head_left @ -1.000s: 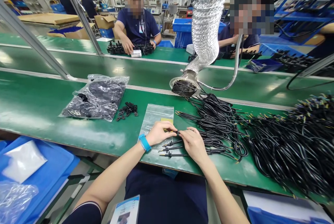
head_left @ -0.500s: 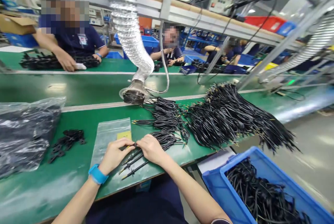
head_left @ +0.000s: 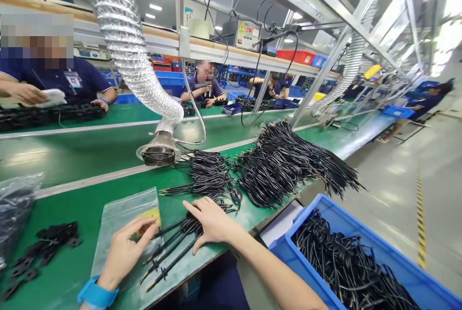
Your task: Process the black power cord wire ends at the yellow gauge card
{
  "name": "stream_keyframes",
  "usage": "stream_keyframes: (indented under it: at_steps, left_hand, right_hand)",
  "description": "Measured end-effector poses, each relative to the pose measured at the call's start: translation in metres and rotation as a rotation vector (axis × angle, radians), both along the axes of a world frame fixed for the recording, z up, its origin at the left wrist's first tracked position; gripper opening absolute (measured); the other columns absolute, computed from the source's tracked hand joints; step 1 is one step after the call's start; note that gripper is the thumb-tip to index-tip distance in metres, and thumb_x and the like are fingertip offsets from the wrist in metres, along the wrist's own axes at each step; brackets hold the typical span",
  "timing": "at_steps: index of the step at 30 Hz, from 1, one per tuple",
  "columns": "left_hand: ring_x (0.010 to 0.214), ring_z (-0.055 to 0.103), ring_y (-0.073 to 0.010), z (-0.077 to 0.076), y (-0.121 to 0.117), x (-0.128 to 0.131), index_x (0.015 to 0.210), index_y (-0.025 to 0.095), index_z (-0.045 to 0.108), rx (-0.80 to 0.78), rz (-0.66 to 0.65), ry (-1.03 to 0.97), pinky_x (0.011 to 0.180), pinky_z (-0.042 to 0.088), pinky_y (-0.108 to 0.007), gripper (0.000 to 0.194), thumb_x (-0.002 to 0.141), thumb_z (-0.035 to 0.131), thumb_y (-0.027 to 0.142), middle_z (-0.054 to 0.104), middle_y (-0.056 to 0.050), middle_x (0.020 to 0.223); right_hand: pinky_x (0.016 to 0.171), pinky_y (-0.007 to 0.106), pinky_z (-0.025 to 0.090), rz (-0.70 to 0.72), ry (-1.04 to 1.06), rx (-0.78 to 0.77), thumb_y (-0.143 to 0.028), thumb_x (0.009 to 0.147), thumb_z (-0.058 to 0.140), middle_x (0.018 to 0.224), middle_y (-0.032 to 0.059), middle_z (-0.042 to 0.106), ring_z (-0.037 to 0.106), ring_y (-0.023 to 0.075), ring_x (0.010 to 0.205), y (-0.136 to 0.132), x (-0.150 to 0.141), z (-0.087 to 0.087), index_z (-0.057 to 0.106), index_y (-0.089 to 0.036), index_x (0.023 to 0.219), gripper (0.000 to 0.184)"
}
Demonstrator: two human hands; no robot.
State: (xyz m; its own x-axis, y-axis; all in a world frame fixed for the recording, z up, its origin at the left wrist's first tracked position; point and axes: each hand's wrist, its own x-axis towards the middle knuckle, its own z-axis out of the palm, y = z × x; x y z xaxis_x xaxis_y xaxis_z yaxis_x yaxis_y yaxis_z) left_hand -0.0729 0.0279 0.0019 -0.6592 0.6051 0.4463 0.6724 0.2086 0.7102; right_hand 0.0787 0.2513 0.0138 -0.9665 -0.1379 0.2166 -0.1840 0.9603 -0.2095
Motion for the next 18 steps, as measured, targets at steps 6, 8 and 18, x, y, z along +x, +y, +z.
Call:
stream_keyframes:
  at_steps: [6,8,18]
  left_hand:
    - [0.073,0.07,-0.0209,-0.001,0.0,0.0,0.073,0.022,0.076,0.029,0.038,0.034,0.066,0.057,-0.028,0.037,0.081,0.06,0.055,0.076,-0.005,0.083]
    - [0.073,0.07,-0.0202,0.001,0.0,0.003,0.071,0.021,0.075,0.028,0.05,0.019,0.067,0.056,-0.027,0.036,0.082,0.06,0.052,0.076,-0.005,0.082]
    - [0.076,0.066,-0.0186,0.007,-0.001,0.001,0.072,0.017,0.071,0.194,0.272,-0.118,0.068,0.052,-0.027,0.033,0.087,0.054,0.041,0.073,-0.007,0.08]
  right_hand:
    - [0.09,0.04,0.042,-0.048,0.016,0.072,-0.043,0.073,0.073,0.107,0.0122,0.06,0.053,0.0264,0.096,-0.004,-0.007,-0.007,0.04,-0.013,0.139,0.08]
    - [0.088,0.039,0.044,-0.085,0.017,0.051,-0.036,0.074,0.07,0.103,0.011,0.061,0.054,0.0256,0.094,-0.005,-0.009,-0.007,0.045,-0.013,0.135,0.07]
    - [0.088,0.037,0.051,-0.248,0.265,-0.535,-0.021,0.069,0.061,0.113,0.0081,0.065,0.063,0.0219,0.096,0.019,-0.017,0.013,0.053,-0.021,0.13,0.061]
